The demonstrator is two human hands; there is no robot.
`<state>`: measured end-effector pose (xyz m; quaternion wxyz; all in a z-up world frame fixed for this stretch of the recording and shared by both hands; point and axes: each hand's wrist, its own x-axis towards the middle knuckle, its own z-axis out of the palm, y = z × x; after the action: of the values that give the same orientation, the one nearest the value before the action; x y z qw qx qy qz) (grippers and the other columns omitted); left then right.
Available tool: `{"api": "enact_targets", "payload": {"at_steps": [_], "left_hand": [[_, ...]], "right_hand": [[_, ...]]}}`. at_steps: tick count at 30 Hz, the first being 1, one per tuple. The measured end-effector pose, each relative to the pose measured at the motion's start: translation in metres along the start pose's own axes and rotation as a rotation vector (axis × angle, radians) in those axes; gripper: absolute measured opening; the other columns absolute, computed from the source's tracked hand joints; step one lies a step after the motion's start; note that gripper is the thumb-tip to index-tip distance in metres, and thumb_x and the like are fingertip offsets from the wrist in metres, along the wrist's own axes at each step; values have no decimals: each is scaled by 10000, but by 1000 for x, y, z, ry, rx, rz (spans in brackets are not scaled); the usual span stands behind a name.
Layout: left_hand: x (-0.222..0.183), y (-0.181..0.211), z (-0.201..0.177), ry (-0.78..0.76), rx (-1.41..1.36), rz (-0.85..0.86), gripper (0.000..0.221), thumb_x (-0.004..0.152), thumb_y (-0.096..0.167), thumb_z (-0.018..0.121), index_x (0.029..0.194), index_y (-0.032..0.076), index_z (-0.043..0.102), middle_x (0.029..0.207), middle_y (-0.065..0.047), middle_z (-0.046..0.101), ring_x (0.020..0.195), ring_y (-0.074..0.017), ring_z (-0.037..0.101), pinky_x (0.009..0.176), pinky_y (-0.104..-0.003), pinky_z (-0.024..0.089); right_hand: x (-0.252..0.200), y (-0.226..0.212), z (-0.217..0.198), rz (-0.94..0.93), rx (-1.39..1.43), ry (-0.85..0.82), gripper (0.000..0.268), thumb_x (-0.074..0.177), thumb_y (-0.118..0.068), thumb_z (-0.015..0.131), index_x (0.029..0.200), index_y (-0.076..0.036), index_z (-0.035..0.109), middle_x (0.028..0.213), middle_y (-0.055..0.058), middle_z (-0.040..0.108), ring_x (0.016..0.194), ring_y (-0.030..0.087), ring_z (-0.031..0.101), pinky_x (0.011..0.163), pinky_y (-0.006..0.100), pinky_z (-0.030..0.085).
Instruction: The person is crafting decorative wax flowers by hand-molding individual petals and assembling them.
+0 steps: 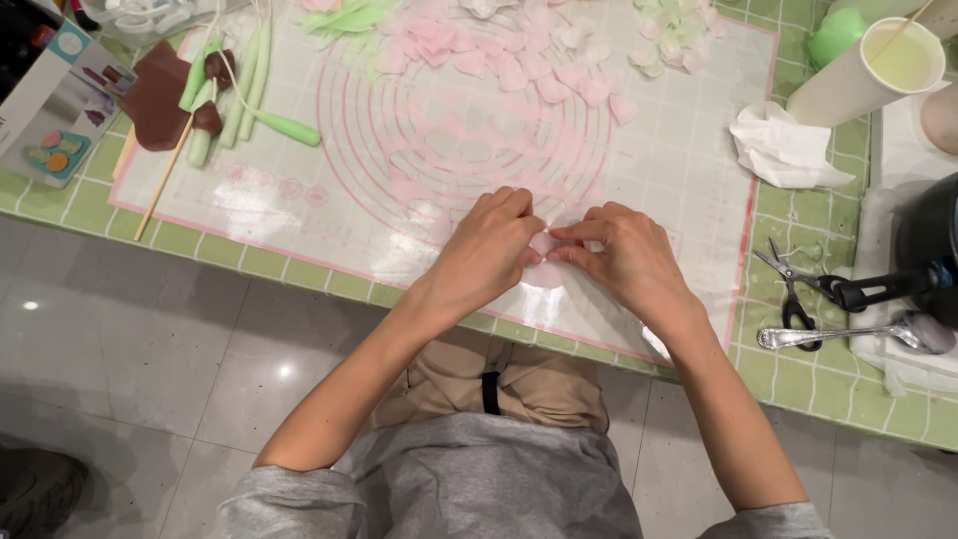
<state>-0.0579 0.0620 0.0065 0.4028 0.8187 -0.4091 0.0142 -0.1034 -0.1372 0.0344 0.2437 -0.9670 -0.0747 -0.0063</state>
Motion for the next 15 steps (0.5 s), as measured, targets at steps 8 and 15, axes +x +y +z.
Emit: {"api": "enact_targets", "payload": {"at_steps": [8,15], "left_hand": [[15,-9,13,-87,157,29,53,719,-4,744,766,-21,726,932,-177,652,994,-343,609,878,-429,494],[23,-10,16,-132,120,-5,52,776,43,704,781,6,741,896,-173,658,969,-353,616,848,-446,500]], "right_hand": [[9,0,-4,58,-9,-103,179,764,-230,843,921,-145,837,830,46,731,782,260,677,707,404,534],[14,11,1,35,-23,-144,140,774,-240,843,880,-149,842,820,48,727,765,274,671,681,415,537]]}}
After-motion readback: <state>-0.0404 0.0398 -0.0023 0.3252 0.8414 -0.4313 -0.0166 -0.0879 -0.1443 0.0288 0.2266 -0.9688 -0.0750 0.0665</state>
